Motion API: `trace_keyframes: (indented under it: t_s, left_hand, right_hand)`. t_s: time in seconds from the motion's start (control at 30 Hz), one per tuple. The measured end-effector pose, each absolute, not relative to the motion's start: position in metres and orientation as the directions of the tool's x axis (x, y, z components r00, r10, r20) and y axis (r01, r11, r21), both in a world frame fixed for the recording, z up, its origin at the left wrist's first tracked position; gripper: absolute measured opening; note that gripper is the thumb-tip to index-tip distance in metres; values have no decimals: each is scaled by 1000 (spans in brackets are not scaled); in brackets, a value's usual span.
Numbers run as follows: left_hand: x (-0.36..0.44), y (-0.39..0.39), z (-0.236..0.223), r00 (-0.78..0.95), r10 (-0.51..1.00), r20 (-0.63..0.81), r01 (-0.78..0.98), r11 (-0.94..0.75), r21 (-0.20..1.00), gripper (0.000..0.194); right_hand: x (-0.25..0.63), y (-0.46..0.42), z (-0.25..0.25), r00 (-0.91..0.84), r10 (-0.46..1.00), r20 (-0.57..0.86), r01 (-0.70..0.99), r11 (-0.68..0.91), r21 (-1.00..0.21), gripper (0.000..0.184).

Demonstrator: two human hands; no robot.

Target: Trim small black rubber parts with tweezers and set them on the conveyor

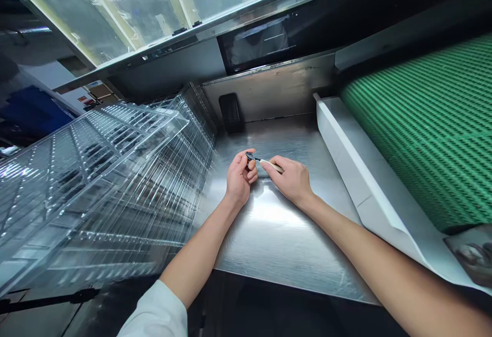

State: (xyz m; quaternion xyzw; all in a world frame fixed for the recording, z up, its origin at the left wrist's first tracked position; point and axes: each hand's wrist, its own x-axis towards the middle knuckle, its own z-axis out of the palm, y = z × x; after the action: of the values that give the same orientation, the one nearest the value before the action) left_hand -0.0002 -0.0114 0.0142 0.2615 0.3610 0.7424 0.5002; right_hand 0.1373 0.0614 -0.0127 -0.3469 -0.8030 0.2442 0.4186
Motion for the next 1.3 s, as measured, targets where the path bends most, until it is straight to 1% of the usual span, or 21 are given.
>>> trace_keyframes:
  t_s: [0.27,0.5,0.63,0.8,0.9,1.0,1.17,1.3]
  left_hand:
    - [0,-11,15,-368,929,40,-555,-254,792,20]
    - [0,-12,16,-367,930,30,-561,-247,790,23]
    - [0,-13,17,-376,926,22,-538,-238,809,24]
    - [1,-13,19,-372,928,27,-524,-234,819,26]
    - [1,-13,19,-371,928,25,-526,-232,818,26]
    - [1,-14,20,-373,927,20,-525,-229,820,26]
    - [0,-13,18,-364,931,39,-529,-241,813,25]
    - [0,-13,16,-360,932,42,-543,-246,803,23]
  right_hand:
    - [138,59,-11,-408,757,510,363,647,-670,57]
    - [138,60,-13,-390,768,509,379,637,-671,57]
    - [138,60,-12,-405,761,508,375,644,-667,56]
    - [139,62,-11,-380,767,516,387,639,-664,58]
    - [139,60,-9,-400,754,522,377,654,-656,60]
    - [139,59,-9,-405,760,508,377,645,-664,61]
    - [139,61,-10,-399,757,518,359,649,-671,56]
    - [140,63,-8,-367,784,500,315,611,-727,55]
